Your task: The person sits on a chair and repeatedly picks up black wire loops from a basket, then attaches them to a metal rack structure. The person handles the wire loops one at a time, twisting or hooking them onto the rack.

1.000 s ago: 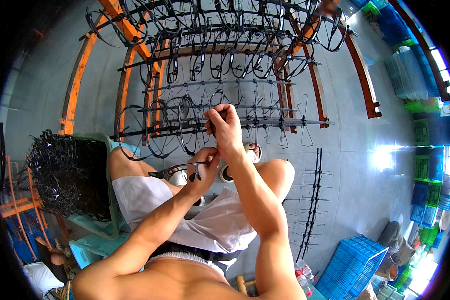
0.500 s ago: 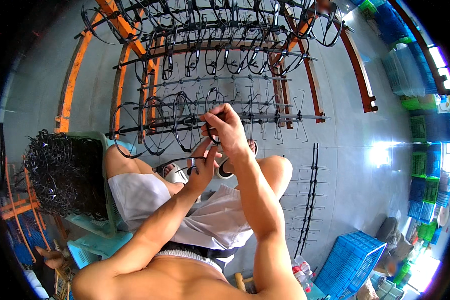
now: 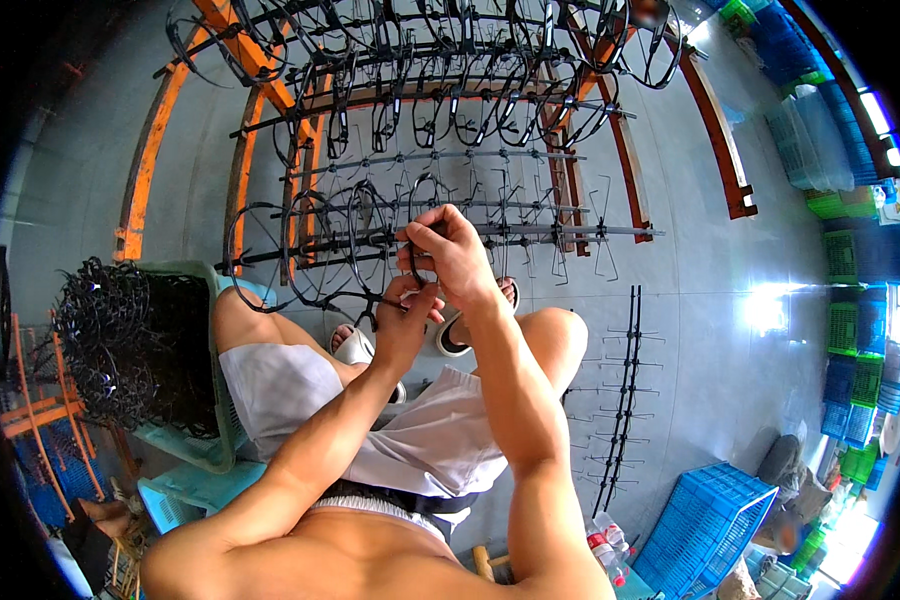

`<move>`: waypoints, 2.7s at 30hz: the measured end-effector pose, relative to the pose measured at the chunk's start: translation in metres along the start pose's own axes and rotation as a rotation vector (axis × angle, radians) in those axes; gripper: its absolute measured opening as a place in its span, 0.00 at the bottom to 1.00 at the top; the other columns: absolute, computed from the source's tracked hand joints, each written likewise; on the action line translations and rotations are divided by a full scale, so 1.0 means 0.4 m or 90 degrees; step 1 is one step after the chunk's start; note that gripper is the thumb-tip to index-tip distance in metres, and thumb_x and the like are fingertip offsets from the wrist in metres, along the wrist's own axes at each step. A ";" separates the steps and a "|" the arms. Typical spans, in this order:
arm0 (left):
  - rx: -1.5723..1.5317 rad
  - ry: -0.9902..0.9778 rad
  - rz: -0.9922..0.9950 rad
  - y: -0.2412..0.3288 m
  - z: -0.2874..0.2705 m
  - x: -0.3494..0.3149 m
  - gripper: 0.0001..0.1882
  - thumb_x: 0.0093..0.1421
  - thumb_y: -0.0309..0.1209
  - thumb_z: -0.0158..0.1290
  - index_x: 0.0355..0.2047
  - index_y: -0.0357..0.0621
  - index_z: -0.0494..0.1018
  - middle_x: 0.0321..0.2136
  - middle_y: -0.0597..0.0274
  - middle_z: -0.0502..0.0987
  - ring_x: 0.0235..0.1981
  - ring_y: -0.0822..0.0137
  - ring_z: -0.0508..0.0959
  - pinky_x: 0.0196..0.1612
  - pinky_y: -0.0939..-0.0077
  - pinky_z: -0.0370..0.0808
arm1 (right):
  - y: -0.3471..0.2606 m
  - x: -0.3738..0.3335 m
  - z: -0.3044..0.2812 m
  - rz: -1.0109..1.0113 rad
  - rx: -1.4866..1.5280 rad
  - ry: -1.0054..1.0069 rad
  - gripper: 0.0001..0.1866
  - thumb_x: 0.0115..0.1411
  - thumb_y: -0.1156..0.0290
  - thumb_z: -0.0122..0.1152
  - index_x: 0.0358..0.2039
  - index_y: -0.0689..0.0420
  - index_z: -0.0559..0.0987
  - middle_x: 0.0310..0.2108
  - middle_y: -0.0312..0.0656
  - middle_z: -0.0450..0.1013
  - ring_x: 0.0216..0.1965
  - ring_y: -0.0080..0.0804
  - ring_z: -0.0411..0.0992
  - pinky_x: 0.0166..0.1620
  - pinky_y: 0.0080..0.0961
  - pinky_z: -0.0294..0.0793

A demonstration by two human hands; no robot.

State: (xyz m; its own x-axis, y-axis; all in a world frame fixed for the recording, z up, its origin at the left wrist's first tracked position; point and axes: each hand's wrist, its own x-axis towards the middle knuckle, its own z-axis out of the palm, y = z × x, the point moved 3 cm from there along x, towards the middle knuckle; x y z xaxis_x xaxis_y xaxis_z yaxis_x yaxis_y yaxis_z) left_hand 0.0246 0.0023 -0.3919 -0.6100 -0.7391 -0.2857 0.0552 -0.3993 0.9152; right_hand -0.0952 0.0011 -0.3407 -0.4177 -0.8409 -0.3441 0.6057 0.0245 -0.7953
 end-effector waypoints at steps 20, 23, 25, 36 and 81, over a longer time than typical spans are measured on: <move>0.423 -0.468 0.041 0.363 -0.090 -0.172 0.28 0.50 0.53 0.59 0.35 0.37 0.72 0.26 0.59 0.73 0.27 0.66 0.74 0.34 0.73 0.72 | -0.150 -0.343 0.046 0.383 -0.354 -0.412 0.24 0.58 0.62 0.61 0.49 0.59 0.66 0.19 0.35 0.70 0.15 0.20 0.67 0.17 0.16 0.66; 0.230 -0.027 0.344 0.320 -0.073 -0.154 0.24 0.63 0.45 0.44 0.45 0.33 0.59 0.47 0.52 0.61 0.45 0.69 0.66 0.49 0.72 0.63 | -0.247 -0.337 -0.048 0.034 -0.112 -0.156 0.15 0.59 0.67 0.58 0.42 0.60 0.67 0.17 0.38 0.68 0.12 0.23 0.65 0.15 0.17 0.66; 0.181 -0.083 0.245 0.243 -0.053 -0.145 0.18 0.61 0.35 0.50 0.45 0.36 0.61 0.36 0.56 0.69 0.36 0.70 0.71 0.40 0.74 0.70 | -0.285 -0.292 -0.093 -0.154 -0.031 -0.069 0.13 0.66 0.59 0.42 0.35 0.57 0.63 0.15 0.40 0.64 0.08 0.25 0.59 0.13 0.18 0.64; 0.363 -0.064 0.176 -0.006 0.165 -0.011 0.21 0.57 0.26 0.53 0.50 0.36 0.62 0.37 0.50 0.72 0.29 0.60 0.78 0.30 0.71 0.76 | -0.069 -0.021 -0.130 -0.077 -0.136 0.175 0.14 0.66 0.58 0.45 0.35 0.57 0.68 0.18 0.32 0.60 0.14 0.17 0.57 0.16 0.16 0.63; 0.389 -0.010 0.232 0.015 0.179 0.030 0.16 0.54 0.38 0.58 0.19 0.37 0.73 0.17 0.52 0.75 0.19 0.57 0.77 0.21 0.70 0.70 | -0.097 -0.058 -0.193 -0.074 -0.221 0.147 0.12 0.60 0.66 0.52 0.29 0.64 0.75 0.20 0.37 0.70 0.22 0.20 0.69 0.27 0.18 0.69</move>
State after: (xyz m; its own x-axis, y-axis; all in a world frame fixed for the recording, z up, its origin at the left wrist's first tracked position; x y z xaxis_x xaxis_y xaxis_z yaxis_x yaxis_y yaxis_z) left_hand -0.0388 0.0299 -0.3696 -0.6485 -0.7581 0.0690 -0.1927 0.2512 0.9486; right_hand -0.1614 0.0614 -0.3403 -0.6340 -0.7068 -0.3137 0.2985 0.1505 -0.9425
